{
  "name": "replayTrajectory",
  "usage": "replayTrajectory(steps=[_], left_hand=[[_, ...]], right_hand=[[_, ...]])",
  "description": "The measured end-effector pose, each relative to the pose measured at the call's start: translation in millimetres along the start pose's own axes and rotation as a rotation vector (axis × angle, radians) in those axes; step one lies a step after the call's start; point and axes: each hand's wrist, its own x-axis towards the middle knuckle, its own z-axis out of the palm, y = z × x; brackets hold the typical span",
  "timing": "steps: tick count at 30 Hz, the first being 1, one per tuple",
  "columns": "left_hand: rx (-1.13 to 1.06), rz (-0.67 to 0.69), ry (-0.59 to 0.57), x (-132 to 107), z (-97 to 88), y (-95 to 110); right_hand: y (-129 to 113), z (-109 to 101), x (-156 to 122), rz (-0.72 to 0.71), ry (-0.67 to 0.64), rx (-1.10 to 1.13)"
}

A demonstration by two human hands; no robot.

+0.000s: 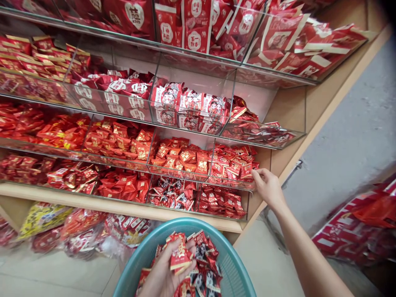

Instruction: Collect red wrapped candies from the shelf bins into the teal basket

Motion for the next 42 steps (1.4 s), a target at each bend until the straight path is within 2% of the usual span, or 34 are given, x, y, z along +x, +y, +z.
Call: replayTrajectory(steps=[3, 6, 8, 10, 12, 15, 18, 22, 27, 30, 33, 38, 42], left_hand=[[0.010, 0.004, -0.017, 1.0, -2.4, -1.2], [0.002, 0.010, -0.008, 1.6, -2.8, -1.1], [-0.005, 0.011, -0.001, 0.8, -1.6, -0.4], [-0.002, -0.004, -0.001, -0.7, -0.4, 0.5], [-0.001, -0.017, -0.013, -2.3, 0.1, 1.4], [0.003, -0.014, -0.034, -4.0, -0.9, 2.8], [0.013, -0.006, -0.044, -5.4, -2.1, 4.4], [0.015, 0.013, -0.057, -8.1, -2.4, 6.3], [0.034, 0.023, -0.073, -9.5, -3.8, 7.2], [0.035, 0.025, -0.100, -9.3, -4.4, 7.6], [0.018, 0.018, -0.099, -9.6, -3.9, 7.9], [0.026, 0.024, -0.106, -10.0, -4.3, 7.4], [0.044, 0.031, -0.072, -8.1, -6.6, 6.1]], right_hand=[[-13.1, -9.2, -3.8, -0.012, 0.033, 0.017], [-30.7, -19.6, -11.6, -0.138, 0.121, 0.042], [-43.5, -24.3, -22.1, -0.173, 0.139, 0.140], [-55.2, -25.2, -37.8, -0.105, 0.100, 0.325], [-64.7, -21.1, -58.0, 0.040, -0.009, 0.581], [-74.7, -6.9, -92.4, 0.312, -0.269, 0.939], [-82.1, 12.0, -123.6, 0.501, -0.470, 1.115], [-91.4, 32.4, -150.5, 0.596, -0.640, 1.202], [-101.4, 38.1, -162.5, 0.569, -0.759, 1.326], [-103.7, 38.3, -164.4, 0.526, -0.822, 1.305], [-100.3, 45.6, -166.7, 0.496, -0.819, 1.140], [-91.7, 60.3, -171.7, 0.427, -0.729, 0.839], [-92.6, 59.8, -171.2, 0.374, -0.655, 0.784]])
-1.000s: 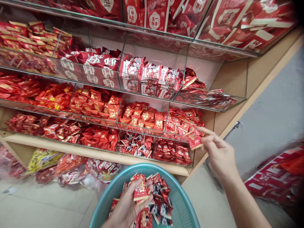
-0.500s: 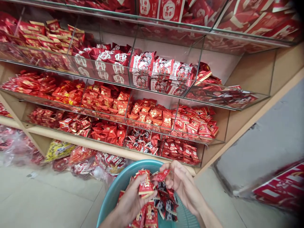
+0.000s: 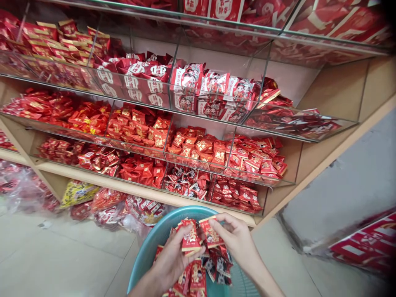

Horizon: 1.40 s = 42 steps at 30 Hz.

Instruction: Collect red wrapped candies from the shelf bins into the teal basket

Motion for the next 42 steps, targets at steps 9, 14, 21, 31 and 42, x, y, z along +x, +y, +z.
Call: replayTrajectory(steps=[9, 14, 21, 31, 42], left_hand=[[0.038, 0.006, -0.109, -2.2, 4.7, -4.7], [0.030, -0.010, -0.088, -2.0, 2.7, -7.8], [-0.023, -0.070, -0.048, 0.7, 1.1, -11.4], [-0.025, -0.071, -0.052, -1.4, -0.9, -9.9], [-0.001, -0.059, 0.021, -4.7, 2.8, -10.7]], right_hand=[[5.3, 22.9, 4.6, 0.217, 0.051, 0.225], [13.9, 33.1, 8.0, 0.241, 0.067, 0.292], [27.7, 37.8, 7.1, 0.206, 0.129, 0.280], [44.9, 40.9, 5.9, 0.012, 0.147, 0.047], [32.4, 44.3, 1.4, -0.047, 0.179, -0.184]])
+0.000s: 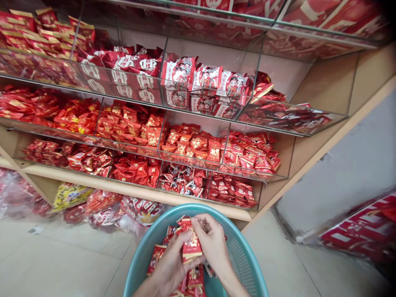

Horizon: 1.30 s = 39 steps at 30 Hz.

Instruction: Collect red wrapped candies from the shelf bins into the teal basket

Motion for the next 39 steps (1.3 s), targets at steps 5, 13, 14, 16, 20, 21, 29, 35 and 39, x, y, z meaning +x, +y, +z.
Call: replayTrajectory(steps=[5, 13, 14, 16, 20, 21, 29, 35, 39], left_hand=[[-0.007, -0.007, 0.030, 3.6, 3.3, 1.1], [-0.005, -0.001, 0.034, 5.6, 3.4, 3.5], [0.002, 0.004, 0.054, 4.7, 5.0, 4.1], [0.012, 0.004, 0.089, 2.7, 8.4, 5.2], [0.016, -0.014, 0.111, 0.2, 12.6, 6.8], [0.020, -0.002, 0.115, 0.2, 12.9, 7.0], [0.022, 0.025, 0.105, 1.7, 10.3, 9.9], [-0.005, 0.001, 0.119, -0.7, 9.2, 12.6], [-0.013, 0.020, 0.119, -2.2, 9.5, 13.6]], right_hand=[[-2.6, -2.0, -1.8, -0.063, 0.000, -0.076], [-38.0, -82.9, 63.3, -0.333, 0.292, -0.267], [-46.0, -100.2, 77.1, -0.377, 0.343, -0.340], [-59.4, -133.1, 103.2, -0.434, 0.447, -0.509], [-67.9, -180.5, 141.8, -0.424, 0.540, -0.864], [-66.8, -187.8, 148.3, -0.419, 0.519, -0.940], [-53.3, -208.7, 183.8, -0.442, 0.135, -1.259], [-49.8, -210.2, 195.5, -0.580, 0.011, -1.212], [-51.7, -209.1, 188.8, -0.640, 0.024, -1.184]])
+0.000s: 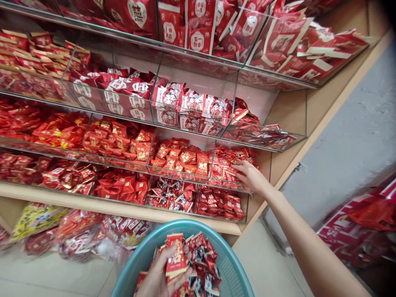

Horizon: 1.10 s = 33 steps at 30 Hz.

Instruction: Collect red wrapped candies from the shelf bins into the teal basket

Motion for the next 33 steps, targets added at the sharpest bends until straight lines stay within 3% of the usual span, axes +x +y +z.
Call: replayTrajectory(steps=[6, 10, 13, 15, 18, 22, 29, 33], left_hand=[[0.005, -0.008, -0.002, -0.3, -1.4, -0.6], [0.007, 0.008, -0.006, 3.0, -5.4, -0.8], [-0.009, 0.006, -0.012, 4.5, -6.7, -0.7], [-0.005, 0.011, -0.007, 4.4, -6.2, -1.4], [0.012, 0.019, -0.007, 4.4, -5.9, -3.7], [0.017, 0.007, -0.086, 6.5, -9.5, -6.1], [0.022, 0.017, -0.120, 4.3, -12.0, -5.9], [0.025, 0.010, -0.129, 2.6, -11.4, -6.5]], right_hand=[[-10.7, -3.6, -3.9, -0.003, 0.143, 0.087], [-22.4, -12.4, -7.5, 0.043, 0.321, 0.224], [-44.4, -24.7, -16.1, 0.174, 0.502, 0.462], [-65.7, -32.0, -24.6, 0.340, 0.533, 0.721], [-99.9, -36.6, -39.0, 0.550, 0.359, 1.164], [-136.9, -29.6, -56.9, 0.657, 0.093, 1.514], [-191.6, 6.7, -96.7, 0.737, -0.238, 1.765], [-218.5, 27.7, -117.5, 0.751, -0.315, 1.764]])
